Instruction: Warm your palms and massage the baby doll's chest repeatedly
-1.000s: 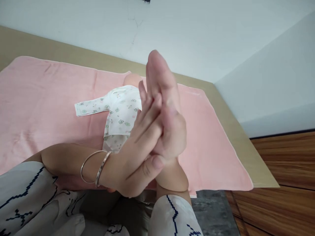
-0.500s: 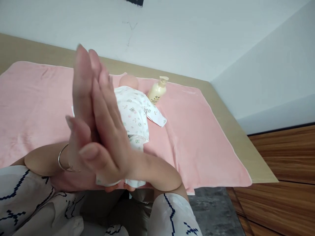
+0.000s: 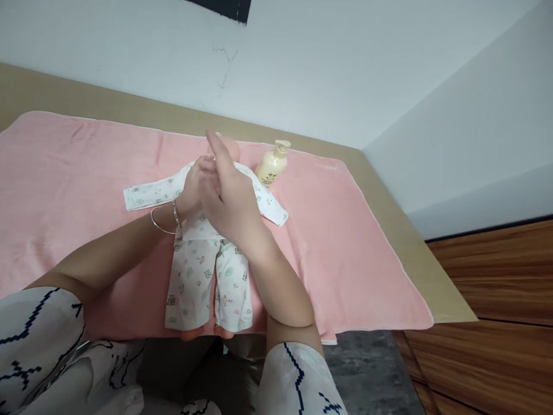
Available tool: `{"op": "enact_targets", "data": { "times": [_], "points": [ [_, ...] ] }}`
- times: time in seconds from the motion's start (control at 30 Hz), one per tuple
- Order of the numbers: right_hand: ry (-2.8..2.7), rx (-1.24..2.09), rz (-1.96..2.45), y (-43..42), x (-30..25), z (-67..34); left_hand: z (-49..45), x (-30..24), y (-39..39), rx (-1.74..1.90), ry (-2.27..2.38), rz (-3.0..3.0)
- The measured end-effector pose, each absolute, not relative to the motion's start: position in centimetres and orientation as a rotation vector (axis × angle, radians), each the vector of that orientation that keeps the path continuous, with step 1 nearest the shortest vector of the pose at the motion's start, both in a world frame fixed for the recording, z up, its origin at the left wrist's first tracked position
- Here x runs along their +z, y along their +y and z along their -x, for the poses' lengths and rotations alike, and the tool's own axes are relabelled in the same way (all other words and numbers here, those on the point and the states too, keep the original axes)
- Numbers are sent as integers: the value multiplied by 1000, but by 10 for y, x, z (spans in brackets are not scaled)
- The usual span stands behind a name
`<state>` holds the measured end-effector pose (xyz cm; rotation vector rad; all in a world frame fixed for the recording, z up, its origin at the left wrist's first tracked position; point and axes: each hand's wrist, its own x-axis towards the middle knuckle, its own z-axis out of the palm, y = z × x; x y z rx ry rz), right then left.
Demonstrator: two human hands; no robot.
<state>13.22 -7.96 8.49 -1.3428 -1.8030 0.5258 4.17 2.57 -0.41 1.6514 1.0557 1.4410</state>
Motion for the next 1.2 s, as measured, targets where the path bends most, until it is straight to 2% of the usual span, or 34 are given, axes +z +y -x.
{"op": "enact_targets", "data": {
  "times": [0.13,0.27,0.4,0.6,0.73,0.83,1.03,1.2],
  "points": [
    [-2123,233,1669,-43,60,-138,-44,-17,31,1465,1200,-1643],
    [-2376,309,1589,-8,29,-147,-43,-25,31,1498,1260,-1492],
    [-2237,346,1589,14,11,-167,-45,-29,28,1494,1281,-1519],
    [-2096,235,1933,-5,16,-150,-46,-34,29,1551,1276,-1566],
    [-2348,211,1716,-15,21,-138,-43,-39,35,1540,1261,-1582],
    [-2332,269,1615,-3,18,-151,-42,-40,37,1527,1247,-1663],
    [-2012,129,1857,6,9,-159,-43,-38,35,1507,1271,-1751],
    [-2099,-18,1876,-10,14,-138,-44,-39,35,1520,1304,-1732]
  ]
}}
